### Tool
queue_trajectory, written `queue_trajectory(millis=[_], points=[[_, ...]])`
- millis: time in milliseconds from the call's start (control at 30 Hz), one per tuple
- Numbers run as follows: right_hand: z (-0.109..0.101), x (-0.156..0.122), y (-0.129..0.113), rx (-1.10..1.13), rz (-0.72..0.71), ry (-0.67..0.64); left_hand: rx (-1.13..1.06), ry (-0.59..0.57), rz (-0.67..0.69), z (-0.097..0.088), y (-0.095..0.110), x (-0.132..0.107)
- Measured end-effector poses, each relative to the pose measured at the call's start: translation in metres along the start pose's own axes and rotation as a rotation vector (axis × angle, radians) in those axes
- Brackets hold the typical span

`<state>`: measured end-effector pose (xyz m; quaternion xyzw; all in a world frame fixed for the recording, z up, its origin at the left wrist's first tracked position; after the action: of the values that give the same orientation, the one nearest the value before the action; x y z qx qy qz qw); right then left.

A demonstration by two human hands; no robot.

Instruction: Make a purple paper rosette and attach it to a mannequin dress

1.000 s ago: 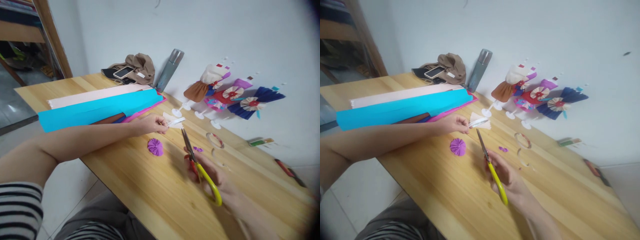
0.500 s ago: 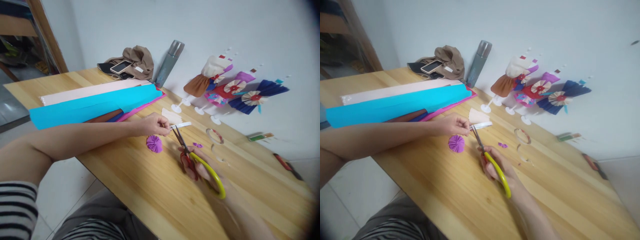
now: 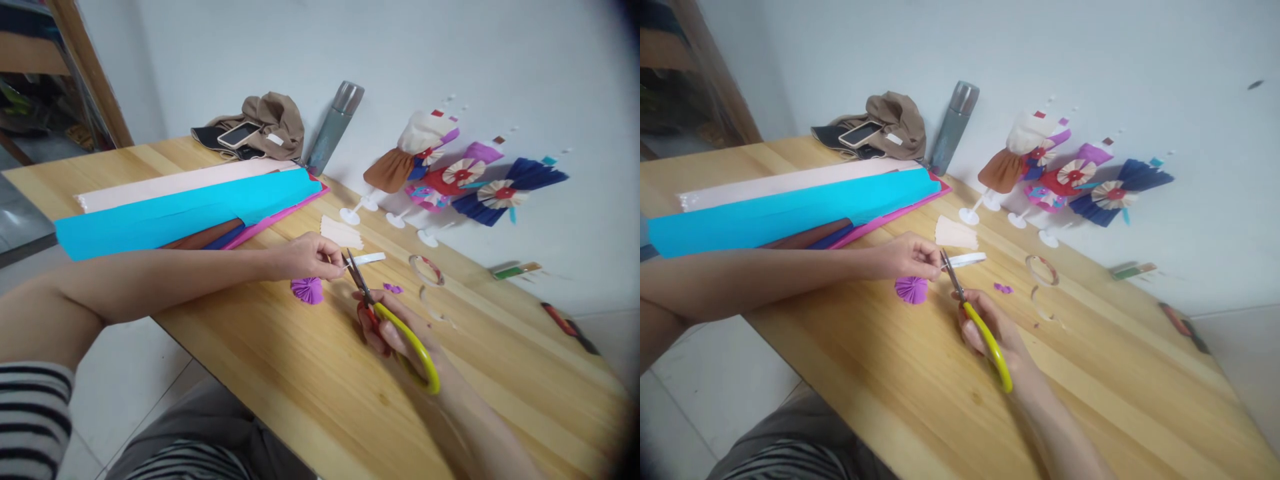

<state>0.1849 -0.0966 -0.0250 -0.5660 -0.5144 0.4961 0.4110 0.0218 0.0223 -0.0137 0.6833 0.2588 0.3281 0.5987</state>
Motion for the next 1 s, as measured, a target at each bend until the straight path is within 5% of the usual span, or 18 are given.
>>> queue_trajectory(millis=[533, 1000], points=[[0.005, -0.009, 0.006, 0.298, 0.181, 0.022, -0.019, -0.031, 0.004, 0.001, 0.001, 0.0], [0.006, -0.005, 0.012, 0.213, -0.039, 0.034, -0.051, 0.002, -0.038, 0.002, 0.0, 0.0]])
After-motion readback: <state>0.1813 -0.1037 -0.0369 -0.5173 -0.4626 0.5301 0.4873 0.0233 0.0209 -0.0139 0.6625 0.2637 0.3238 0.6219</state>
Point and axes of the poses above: each hand's wrist, its own x-axis towards the middle knuckle, its own z-axis out of the palm, y = z × x, the point moved 4 cm from there along x, towards the middle knuckle, and after that the axes turned 11 degrees about y, right-handed, at the moved point
